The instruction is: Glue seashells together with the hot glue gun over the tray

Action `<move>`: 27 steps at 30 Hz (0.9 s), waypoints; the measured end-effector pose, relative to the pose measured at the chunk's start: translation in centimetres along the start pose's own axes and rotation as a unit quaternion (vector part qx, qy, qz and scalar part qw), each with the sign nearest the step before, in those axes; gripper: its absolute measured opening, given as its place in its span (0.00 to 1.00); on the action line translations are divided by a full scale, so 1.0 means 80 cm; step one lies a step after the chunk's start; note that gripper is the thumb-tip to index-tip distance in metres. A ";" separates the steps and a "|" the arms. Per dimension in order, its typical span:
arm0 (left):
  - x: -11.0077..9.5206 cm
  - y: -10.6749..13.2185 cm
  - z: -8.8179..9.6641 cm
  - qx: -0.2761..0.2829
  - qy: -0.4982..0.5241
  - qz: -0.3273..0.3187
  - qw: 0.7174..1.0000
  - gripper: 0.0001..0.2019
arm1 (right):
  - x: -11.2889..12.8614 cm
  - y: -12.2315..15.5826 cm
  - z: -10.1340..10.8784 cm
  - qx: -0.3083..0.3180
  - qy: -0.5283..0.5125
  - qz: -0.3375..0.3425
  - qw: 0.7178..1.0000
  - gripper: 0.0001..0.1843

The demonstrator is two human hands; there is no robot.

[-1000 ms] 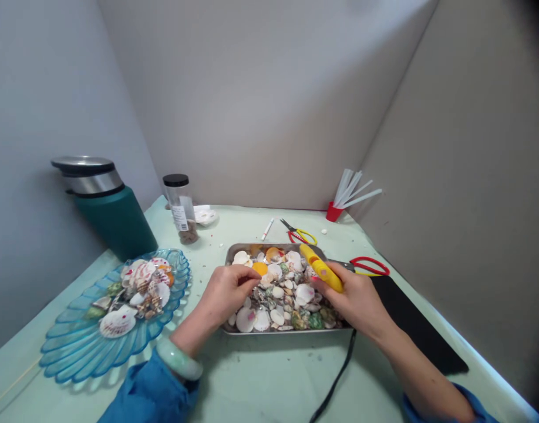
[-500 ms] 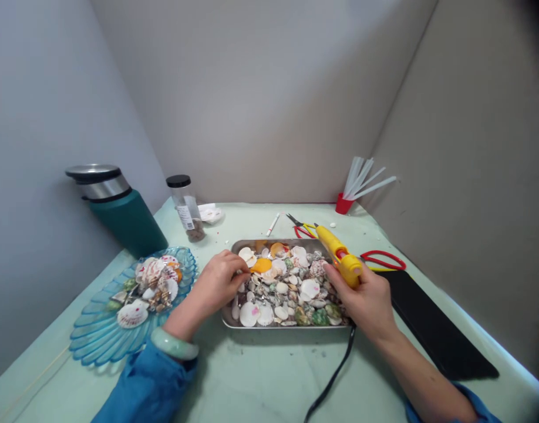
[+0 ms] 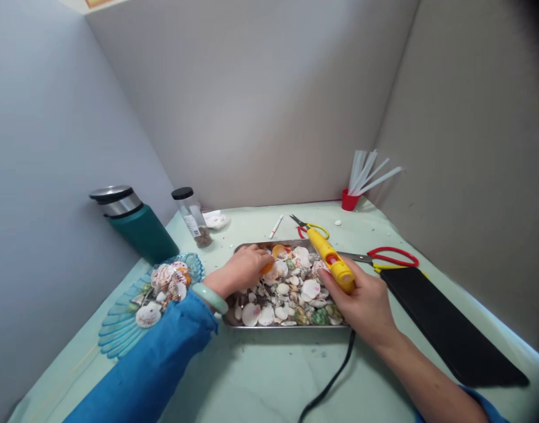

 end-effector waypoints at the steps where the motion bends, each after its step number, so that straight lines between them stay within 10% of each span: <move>1: 0.004 -0.003 -0.002 0.012 -0.004 0.006 1.000 0.09 | 0.000 0.000 0.000 -0.001 -0.004 0.002 1.000 0.17; 9: 0.061 0.010 0.038 -0.072 -0.016 0.131 0.989 0.15 | -0.001 0.005 0.005 -0.017 -0.025 0.012 0.999 0.16; 19: -0.016 -0.018 0.005 0.013 -0.054 0.027 0.998 0.11 | -0.004 0.008 0.001 -0.009 -0.040 0.011 0.999 0.13; 27: 0.009 -0.009 0.005 0.021 0.067 0.059 0.996 0.13 | 0.000 0.010 -0.001 -0.013 -0.047 0.029 0.998 0.14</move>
Point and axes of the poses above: each hand's wrist, its own y-axis away from the middle knuckle, its own z-axis out of the back of the hand, x = y × z, the point moved 10 cm from there along -y, towards the middle knuckle, and after that the axes turned 15 degrees about y, right-handed, at the moved point
